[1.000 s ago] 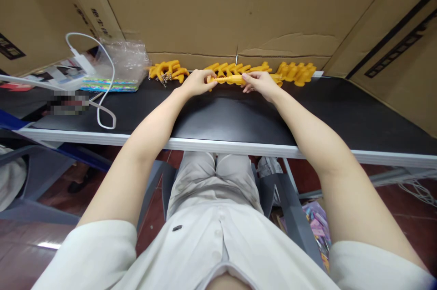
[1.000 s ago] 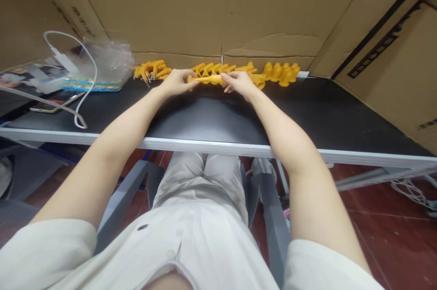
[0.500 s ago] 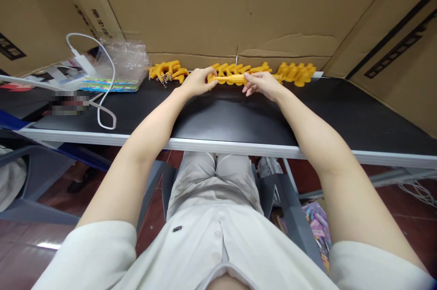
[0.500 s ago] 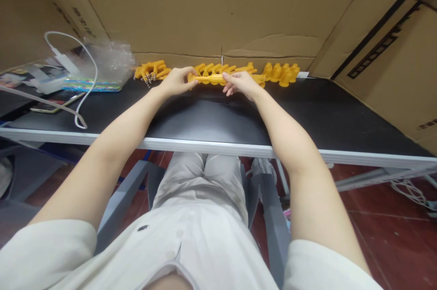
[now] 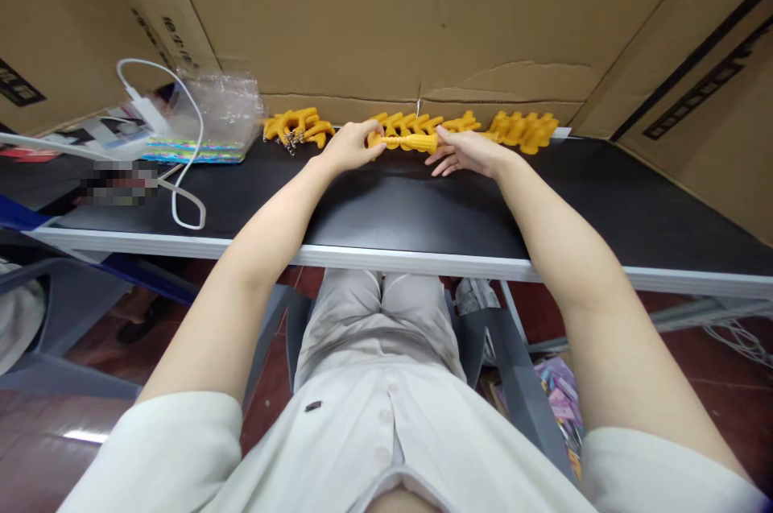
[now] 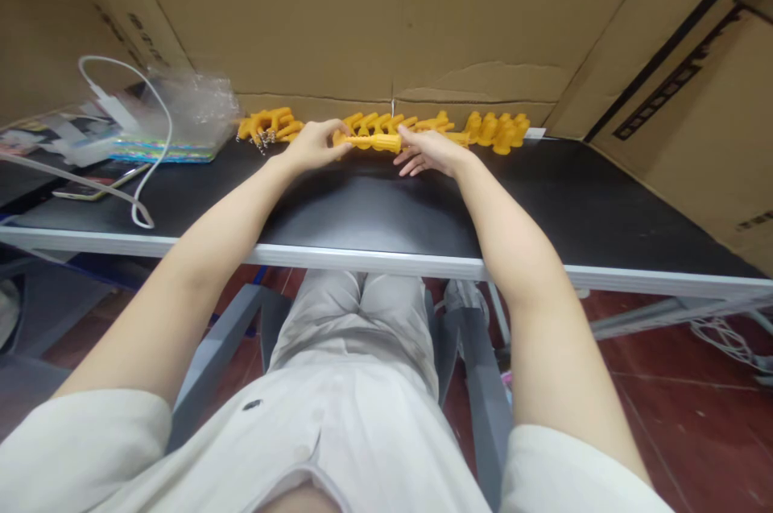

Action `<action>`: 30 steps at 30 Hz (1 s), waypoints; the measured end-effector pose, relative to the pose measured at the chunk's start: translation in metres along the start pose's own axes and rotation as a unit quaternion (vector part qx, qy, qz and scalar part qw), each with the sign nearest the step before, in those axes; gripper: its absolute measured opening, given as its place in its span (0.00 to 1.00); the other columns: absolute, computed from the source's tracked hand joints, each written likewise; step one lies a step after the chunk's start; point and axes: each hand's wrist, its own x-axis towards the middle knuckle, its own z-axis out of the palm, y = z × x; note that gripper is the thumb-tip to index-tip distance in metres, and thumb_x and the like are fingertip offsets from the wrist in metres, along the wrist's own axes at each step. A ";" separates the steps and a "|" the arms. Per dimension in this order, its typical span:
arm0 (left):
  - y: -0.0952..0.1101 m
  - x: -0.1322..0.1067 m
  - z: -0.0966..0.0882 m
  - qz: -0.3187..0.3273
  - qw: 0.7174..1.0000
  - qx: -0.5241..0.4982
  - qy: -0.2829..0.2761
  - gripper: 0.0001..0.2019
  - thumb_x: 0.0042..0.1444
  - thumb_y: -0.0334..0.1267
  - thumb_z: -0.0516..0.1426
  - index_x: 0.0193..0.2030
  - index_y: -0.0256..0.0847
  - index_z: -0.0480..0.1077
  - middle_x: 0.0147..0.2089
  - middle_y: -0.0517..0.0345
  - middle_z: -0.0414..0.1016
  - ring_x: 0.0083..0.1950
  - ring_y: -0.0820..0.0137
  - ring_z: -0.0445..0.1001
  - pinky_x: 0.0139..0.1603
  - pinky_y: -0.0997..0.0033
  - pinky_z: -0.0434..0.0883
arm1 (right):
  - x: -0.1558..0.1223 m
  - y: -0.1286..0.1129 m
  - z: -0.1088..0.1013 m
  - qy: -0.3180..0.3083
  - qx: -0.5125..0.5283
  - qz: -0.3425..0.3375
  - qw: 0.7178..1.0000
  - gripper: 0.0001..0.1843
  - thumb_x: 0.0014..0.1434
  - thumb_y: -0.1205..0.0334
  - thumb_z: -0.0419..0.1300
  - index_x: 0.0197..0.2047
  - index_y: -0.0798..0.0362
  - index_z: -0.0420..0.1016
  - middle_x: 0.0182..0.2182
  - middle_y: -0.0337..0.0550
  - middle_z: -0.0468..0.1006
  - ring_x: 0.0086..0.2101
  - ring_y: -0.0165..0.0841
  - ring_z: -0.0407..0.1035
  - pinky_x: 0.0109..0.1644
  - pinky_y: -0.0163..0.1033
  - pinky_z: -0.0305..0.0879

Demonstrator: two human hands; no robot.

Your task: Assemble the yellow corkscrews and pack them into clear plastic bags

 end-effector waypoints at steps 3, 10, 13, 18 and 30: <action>-0.001 0.000 0.000 -0.008 1.000 0.017 -0.006 0.15 0.67 0.41 0.61 0.57 0.40 0.80 0.41 0.53 0.83 0.43 0.61 0.78 0.56 0.63 0.73 | -0.006 -0.003 0.000 -0.016 0.037 -0.027 0.999 0.15 0.71 0.58 0.75 0.47 0.54 0.74 0.37 0.46 0.87 0.29 0.31 0.82 0.34 0.31 0.78; 0.002 -0.001 0.001 0.001 1.000 0.029 -0.009 0.16 0.68 0.42 0.61 0.58 0.40 0.80 0.41 0.52 0.82 0.44 0.61 0.78 0.54 0.63 0.73 | 0.012 0.008 0.004 0.008 0.041 -0.039 0.998 0.30 0.72 0.32 0.66 0.42 0.55 0.76 0.22 0.43 0.78 0.20 0.29 0.74 0.22 0.29 0.66; 0.002 0.000 0.003 0.001 1.000 0.025 -0.006 0.16 0.68 0.42 0.61 0.59 0.41 0.80 0.41 0.53 0.82 0.44 0.61 0.78 0.55 0.63 0.73 | 0.018 0.011 0.005 0.023 0.031 -0.027 0.999 0.36 0.72 0.25 0.60 0.42 0.55 0.78 0.19 0.41 0.73 0.16 0.29 0.70 0.18 0.29 0.59; -0.002 0.002 0.004 -0.002 1.000 0.005 0.003 0.14 0.68 0.42 0.61 0.57 0.43 0.80 0.40 0.55 0.82 0.44 0.61 0.78 0.56 0.63 0.74 | 0.015 0.007 0.005 0.018 0.036 -0.008 0.999 0.38 0.71 0.24 0.60 0.48 0.56 0.79 0.23 0.45 0.79 0.17 0.31 0.71 0.19 0.32 0.63; -0.005 0.000 0.002 0.001 1.000 0.021 0.005 0.14 0.67 0.41 0.61 0.56 0.42 0.80 0.41 0.54 0.82 0.44 0.61 0.78 0.55 0.63 0.74 | 0.005 0.003 0.010 0.017 0.076 -0.045 0.996 0.22 0.73 0.44 0.72 0.43 0.54 0.73 0.27 0.43 0.81 0.21 0.26 0.73 0.24 0.28 0.67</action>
